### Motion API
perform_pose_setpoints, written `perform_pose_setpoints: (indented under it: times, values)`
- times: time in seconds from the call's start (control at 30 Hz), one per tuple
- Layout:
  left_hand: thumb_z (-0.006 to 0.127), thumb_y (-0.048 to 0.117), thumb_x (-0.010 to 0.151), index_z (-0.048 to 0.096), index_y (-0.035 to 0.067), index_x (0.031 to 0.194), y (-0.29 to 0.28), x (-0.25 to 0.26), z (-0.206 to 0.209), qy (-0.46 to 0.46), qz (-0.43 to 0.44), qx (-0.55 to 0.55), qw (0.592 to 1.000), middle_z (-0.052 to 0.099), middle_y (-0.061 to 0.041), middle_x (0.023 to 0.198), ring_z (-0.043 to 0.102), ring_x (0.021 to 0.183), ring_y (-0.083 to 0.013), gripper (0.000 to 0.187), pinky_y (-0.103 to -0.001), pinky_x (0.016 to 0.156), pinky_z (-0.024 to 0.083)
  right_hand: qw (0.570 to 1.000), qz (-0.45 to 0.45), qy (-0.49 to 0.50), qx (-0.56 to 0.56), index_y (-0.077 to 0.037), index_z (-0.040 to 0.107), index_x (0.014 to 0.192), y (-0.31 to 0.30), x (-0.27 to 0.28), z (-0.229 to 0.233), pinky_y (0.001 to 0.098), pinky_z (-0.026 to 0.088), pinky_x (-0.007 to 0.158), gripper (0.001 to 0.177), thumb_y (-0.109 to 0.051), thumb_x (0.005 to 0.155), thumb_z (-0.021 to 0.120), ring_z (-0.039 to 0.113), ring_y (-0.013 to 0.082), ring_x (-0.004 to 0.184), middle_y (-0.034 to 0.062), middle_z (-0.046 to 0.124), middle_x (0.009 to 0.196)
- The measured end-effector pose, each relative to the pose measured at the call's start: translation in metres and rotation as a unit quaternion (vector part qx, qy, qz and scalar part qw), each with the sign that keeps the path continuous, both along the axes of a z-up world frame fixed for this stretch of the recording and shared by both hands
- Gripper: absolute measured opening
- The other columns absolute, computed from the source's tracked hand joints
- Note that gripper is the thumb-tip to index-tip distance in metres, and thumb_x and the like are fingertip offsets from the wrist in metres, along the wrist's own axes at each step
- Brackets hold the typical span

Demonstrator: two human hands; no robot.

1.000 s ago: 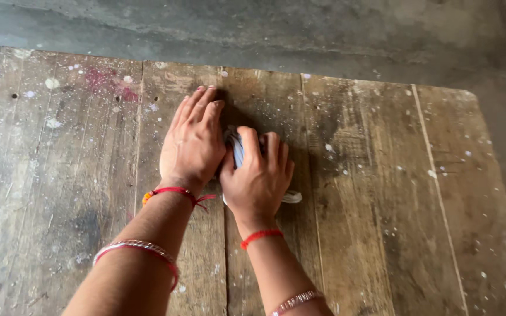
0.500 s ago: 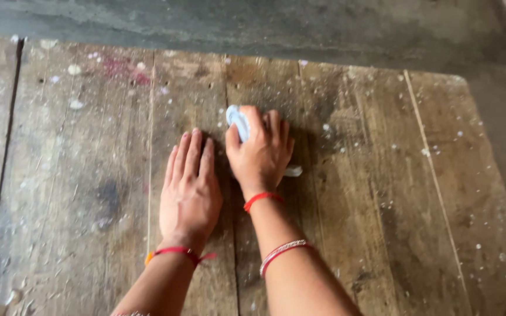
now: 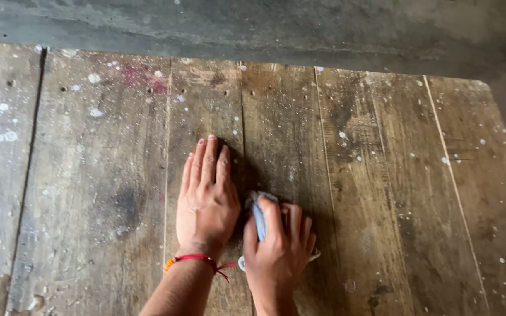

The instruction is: The person wipes a wooden table surface with a cloth, scrubbing paint splatters and stains. They wring the cloth in a pink pitcher and continue wiping different sections of the table.

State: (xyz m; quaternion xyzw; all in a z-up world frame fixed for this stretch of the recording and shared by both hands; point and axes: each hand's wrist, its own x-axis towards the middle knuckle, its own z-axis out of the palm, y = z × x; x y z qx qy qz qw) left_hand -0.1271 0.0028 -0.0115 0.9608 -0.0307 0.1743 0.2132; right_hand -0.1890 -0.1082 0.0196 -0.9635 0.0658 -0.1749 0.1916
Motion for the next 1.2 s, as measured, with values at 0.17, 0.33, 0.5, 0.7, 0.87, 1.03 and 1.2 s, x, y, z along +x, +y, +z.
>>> perform_pose_setpoints:
  times: [0.17, 0.33, 0.5, 0.7, 0.87, 1.03, 1.2]
  values:
    - [0.047, 0.026, 0.100, 0.051, 0.002, 0.145, 0.000, 0.002, -0.001, -0.013, 0.000, -0.021, 1.000, 0.041, -0.019, 0.159, 0.033, 0.151, -0.0328, 0.051, -0.045, 0.124, 0.024, 0.993, 0.011, -0.099, -0.056, -0.025, 0.068, 0.118, 0.006, 0.067, -0.017, 0.0547, 0.049, 0.081, 0.032, -0.029, 0.086, 0.071, 0.062, 0.0388, 0.104, 0.0137, 0.064, 0.114]
    - [0.045, 0.020, 0.097, 0.055, 0.002, 0.142, -0.002, 0.001, -0.004, -0.019, 0.008, -0.013, 1.000, 0.043, -0.019, 0.159, 0.035, 0.150, -0.0338, 0.050, -0.046, 0.124, 0.025, 0.998, 0.004, -0.055, -0.028, -0.023, 0.065, 0.112, 0.010, 0.119, -0.014, 0.0564, 0.051, 0.081, 0.025, -0.035, 0.090, 0.069, 0.063, 0.0369, 0.110, 0.0113, 0.065, 0.112]
    - [0.044, 0.021, 0.100, 0.050, 0.001, 0.146, 0.001, 0.003, -0.002, -0.009, 0.004, -0.003, 1.000, 0.039, -0.019, 0.161, 0.033, 0.152, -0.0332, 0.050, -0.044, 0.126, 0.023, 0.998, 0.033, -0.057, -0.021, -0.020, 0.066, 0.118, -0.003, 0.037, -0.010, 0.0554, 0.051, 0.081, 0.032, -0.028, 0.088, 0.071, 0.063, 0.0375, 0.106, 0.0140, 0.065, 0.112]
    - [0.043, 0.023, 0.098, 0.048, 0.001, 0.147, -0.001, 0.002, 0.004, 0.015, 0.002, 0.003, 1.000, 0.036, -0.018, 0.161, 0.030, 0.152, -0.0335, 0.054, -0.044, 0.125, 0.021, 0.999, -0.015, 0.000, -0.032, -0.019, 0.066, 0.112, -0.003, -0.020, -0.001, 0.0516, 0.048, 0.074, 0.035, -0.025, 0.079, 0.072, 0.063, 0.0355, 0.095, 0.0140, 0.064, 0.104]
    - [0.046, 0.024, 0.098, 0.049, 0.002, 0.146, 0.000, 0.000, 0.003, 0.014, -0.003, -0.005, 1.000, 0.037, -0.019, 0.161, 0.030, 0.152, -0.0337, 0.053, -0.045, 0.125, 0.022, 0.997, 0.000, -0.062, -0.039, -0.019, 0.065, 0.115, -0.003, 0.065, -0.012, 0.0523, 0.048, 0.078, 0.029, -0.027, 0.088, 0.072, 0.061, 0.0355, 0.101, 0.0127, 0.063, 0.105]
    - [0.049, 0.023, 0.098, 0.050, 0.002, 0.146, -0.002, 0.000, 0.007, 0.005, -0.010, 0.014, 1.000, 0.038, -0.018, 0.161, 0.031, 0.152, -0.0327, 0.053, -0.046, 0.126, 0.024, 0.993, 0.037, -0.105, -0.030, -0.018, 0.063, 0.112, -0.011, 0.105, -0.007, 0.0533, 0.049, 0.086, 0.027, -0.028, 0.088, 0.072, 0.061, 0.0367, 0.106, 0.0109, 0.063, 0.104]
    - [0.049, 0.026, 0.095, 0.048, 0.001, 0.146, -0.003, 0.001, 0.009, 0.011, -0.014, 0.023, 1.000, 0.037, -0.019, 0.161, 0.030, 0.151, -0.0338, 0.057, -0.046, 0.124, 0.022, 1.000, -0.014, -0.017, -0.018, -0.019, 0.065, 0.108, -0.031, 0.020, -0.011, 0.0515, 0.050, 0.084, 0.024, -0.026, 0.086, 0.072, 0.064, 0.0353, 0.103, 0.0120, 0.065, 0.107]
